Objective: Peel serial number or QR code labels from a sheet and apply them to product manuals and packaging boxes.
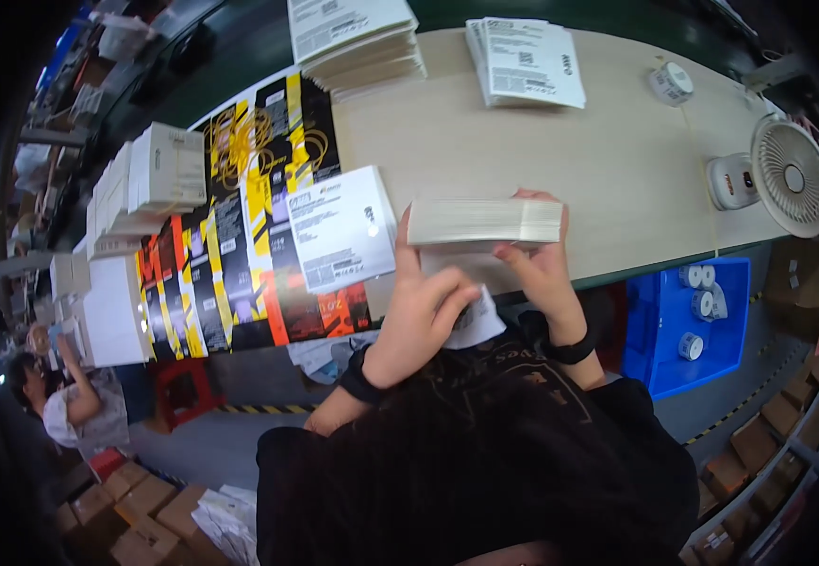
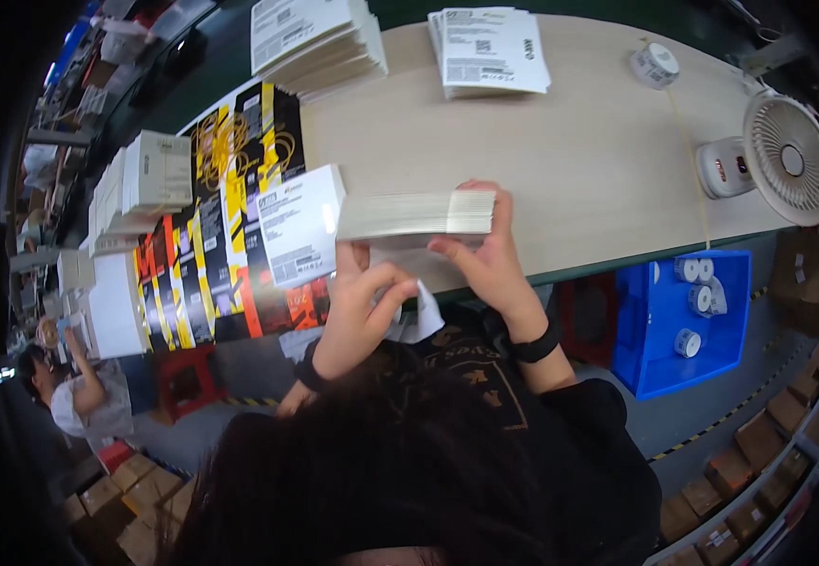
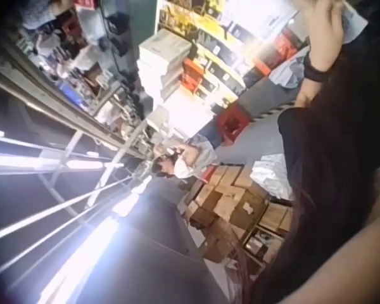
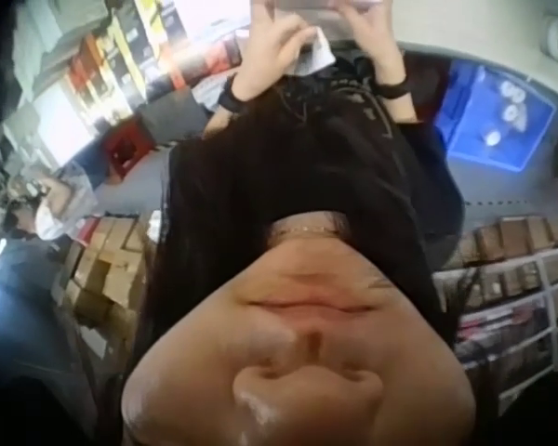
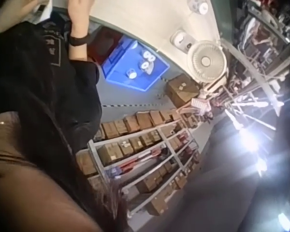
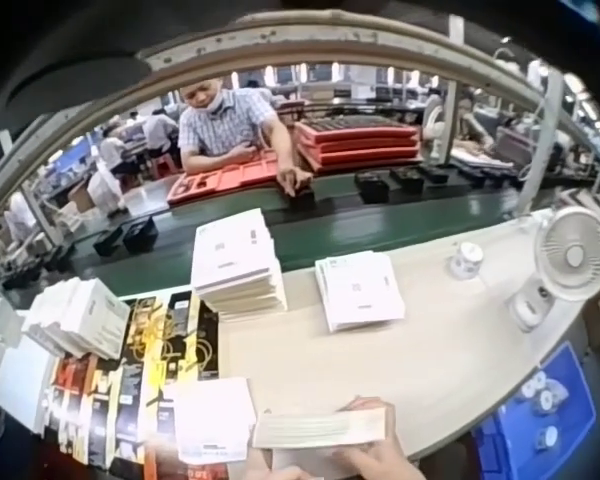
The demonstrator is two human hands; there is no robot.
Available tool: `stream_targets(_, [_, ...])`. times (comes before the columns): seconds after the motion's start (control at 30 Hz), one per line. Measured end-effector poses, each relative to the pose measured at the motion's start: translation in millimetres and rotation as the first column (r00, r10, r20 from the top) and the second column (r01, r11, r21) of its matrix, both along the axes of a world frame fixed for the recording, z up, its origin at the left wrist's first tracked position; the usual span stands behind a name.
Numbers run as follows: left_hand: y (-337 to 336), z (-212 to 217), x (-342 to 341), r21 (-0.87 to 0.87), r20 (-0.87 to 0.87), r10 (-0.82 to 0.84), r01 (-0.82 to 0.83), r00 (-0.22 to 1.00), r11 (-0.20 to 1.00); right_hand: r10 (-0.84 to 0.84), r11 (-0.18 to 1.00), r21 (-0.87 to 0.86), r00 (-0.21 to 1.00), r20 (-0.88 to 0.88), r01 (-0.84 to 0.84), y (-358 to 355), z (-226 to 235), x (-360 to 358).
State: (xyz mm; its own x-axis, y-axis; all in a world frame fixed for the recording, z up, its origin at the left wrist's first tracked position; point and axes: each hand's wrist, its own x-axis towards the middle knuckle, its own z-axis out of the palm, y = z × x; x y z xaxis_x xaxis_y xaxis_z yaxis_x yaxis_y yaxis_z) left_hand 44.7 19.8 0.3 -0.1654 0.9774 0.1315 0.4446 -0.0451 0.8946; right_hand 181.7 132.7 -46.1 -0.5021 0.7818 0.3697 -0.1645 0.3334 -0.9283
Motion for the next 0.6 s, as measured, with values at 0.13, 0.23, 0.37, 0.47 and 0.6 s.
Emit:
stream_targets(0.13, [1.3,5.0,-6.8,0.007,0.149,-0.065,0.064,0.987,0.998,-0.054,0.961,-0.265,0.995,0.084,0.074,11.4,22.8,5.9])
stream_targets(0.23, [2.3,14.1,-12.2,0.066,0.217,-0.038,0.025,0.975,0.998,-0.109,0.946,-0.296,0.989,0.098,0.134,49.4,59.5,9.3])
stream_targets(0.37, [3.0,21.9,-13.2,0.119,0.18,0.04,-0.062,0.983,0.991,-0.065,0.934,-0.339,0.986,0.151,0.114,151.6,84.4,-4.1])
stream_targets(0.47, [-6.3,23.8,-15.2,0.092,0.119,0.068,-0.079,0.991,0.993,0.051,0.911,-0.407,0.963,0.265,0.063,248.7,65.7,-11.3])
stream_targets(0.6, [-22.5,21.7,-19.3,0.122,0.107,0.167,-0.18,0.98,0.976,-0.438,0.898,0.348,0.465,0.77,0.269,241.9,30.7,-45.4])
